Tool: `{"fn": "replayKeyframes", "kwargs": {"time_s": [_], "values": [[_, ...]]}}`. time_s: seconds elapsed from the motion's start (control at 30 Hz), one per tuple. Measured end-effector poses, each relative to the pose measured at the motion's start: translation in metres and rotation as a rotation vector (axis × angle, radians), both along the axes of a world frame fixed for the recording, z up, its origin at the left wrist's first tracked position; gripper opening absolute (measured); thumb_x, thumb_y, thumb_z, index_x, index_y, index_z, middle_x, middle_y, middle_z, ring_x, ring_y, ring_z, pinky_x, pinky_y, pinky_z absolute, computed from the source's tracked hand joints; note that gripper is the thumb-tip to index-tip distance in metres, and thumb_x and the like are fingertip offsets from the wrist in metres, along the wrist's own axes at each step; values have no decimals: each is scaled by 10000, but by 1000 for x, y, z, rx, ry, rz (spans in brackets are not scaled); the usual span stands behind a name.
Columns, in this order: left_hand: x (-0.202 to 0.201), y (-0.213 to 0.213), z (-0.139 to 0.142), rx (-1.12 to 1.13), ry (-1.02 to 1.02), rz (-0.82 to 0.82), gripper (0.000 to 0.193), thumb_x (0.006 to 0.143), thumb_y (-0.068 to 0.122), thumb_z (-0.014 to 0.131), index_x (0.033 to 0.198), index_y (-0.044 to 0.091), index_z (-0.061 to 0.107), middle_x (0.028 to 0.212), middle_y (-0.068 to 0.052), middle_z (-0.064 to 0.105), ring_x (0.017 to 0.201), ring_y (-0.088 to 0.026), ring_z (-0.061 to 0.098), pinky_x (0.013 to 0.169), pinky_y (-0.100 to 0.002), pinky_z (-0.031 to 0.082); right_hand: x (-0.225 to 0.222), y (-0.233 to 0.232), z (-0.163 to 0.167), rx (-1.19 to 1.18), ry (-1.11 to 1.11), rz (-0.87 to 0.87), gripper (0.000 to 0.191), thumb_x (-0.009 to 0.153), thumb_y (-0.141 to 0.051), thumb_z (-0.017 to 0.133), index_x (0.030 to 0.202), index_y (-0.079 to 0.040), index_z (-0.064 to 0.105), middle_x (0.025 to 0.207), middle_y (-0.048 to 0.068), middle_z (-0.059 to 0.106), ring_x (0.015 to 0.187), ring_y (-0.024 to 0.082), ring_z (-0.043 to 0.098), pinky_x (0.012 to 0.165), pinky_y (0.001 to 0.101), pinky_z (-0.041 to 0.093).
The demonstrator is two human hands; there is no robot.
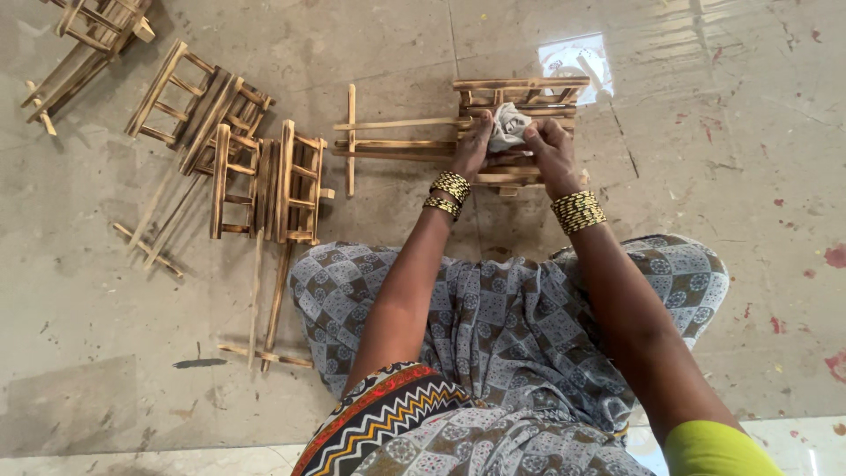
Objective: The person sits on the floor wiping small wooden toy carts and chairs one at a time with a cloth, turning each piece to clean its sides and slats, then setting the wiped piece aside with the others.
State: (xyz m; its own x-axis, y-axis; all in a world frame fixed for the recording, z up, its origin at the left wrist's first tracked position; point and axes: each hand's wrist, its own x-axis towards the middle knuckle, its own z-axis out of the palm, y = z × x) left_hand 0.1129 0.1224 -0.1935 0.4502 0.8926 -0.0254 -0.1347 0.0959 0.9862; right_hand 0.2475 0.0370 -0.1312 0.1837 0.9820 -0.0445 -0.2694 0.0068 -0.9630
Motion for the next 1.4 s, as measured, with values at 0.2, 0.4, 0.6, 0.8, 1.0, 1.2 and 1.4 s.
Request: {"fn": "replayKeyframes", "kwargs": {"time_s": [0.2,0.4,0.6,0.8,1.0,1.2,1.4], "values": [[0,-3,3,-78,-47,-42,645,983,601,524,1384,96,558,1258,-108,660,1157,-239,617,991,-416,528,-2,-3,10,-70,79,129,139,1065,-165,564,1162,-66,550,1120,67,684,974,163,698,867,318,624],[-10,-5,9,-303,-98,-133,755,986,721,372,1442,147,550,1383,-52,615,1236,-165,592,961,-383,489,-25,-1,18,108,-523,161,328,936,-77,700,1208,12,539,1088,107,671,946,170,692,810,298,624],[-14,-17,13,-322,-209,-127,633,884,515,717,1310,67,583,1226,-127,673,1039,-220,700,819,-386,655,-6,6,13,-160,16,46,94,959,-26,631,1049,-5,651,952,94,734,796,159,728,702,296,644],[0,-14,3,-95,-54,321,567,776,381,889,1119,-12,667,1025,-119,736,890,-189,728,748,-320,623,-14,4,12,246,-874,-401,187,912,-14,721,1075,24,639,1047,175,681,858,234,711,709,308,623],[5,-19,5,-96,28,286,533,842,475,838,1066,16,684,960,-83,718,813,-139,667,690,-287,554,-18,-1,25,191,-562,19,402,919,16,716,1303,46,601,1256,210,643,1044,237,688,859,310,617],[-4,-21,25,-239,-162,98,579,808,522,773,1181,115,599,1077,-33,709,921,-127,684,740,-306,605,-6,4,22,-114,-435,-226,172,886,-6,789,1009,43,678,971,161,725,842,220,711,750,336,618],[1,-22,11,-220,-123,-20,507,1015,496,549,1296,77,605,1252,-83,666,1119,-156,671,886,-328,614,-21,0,12,316,-800,-144,182,921,-5,766,1032,-10,621,1032,144,650,901,224,706,759,354,603]]}}
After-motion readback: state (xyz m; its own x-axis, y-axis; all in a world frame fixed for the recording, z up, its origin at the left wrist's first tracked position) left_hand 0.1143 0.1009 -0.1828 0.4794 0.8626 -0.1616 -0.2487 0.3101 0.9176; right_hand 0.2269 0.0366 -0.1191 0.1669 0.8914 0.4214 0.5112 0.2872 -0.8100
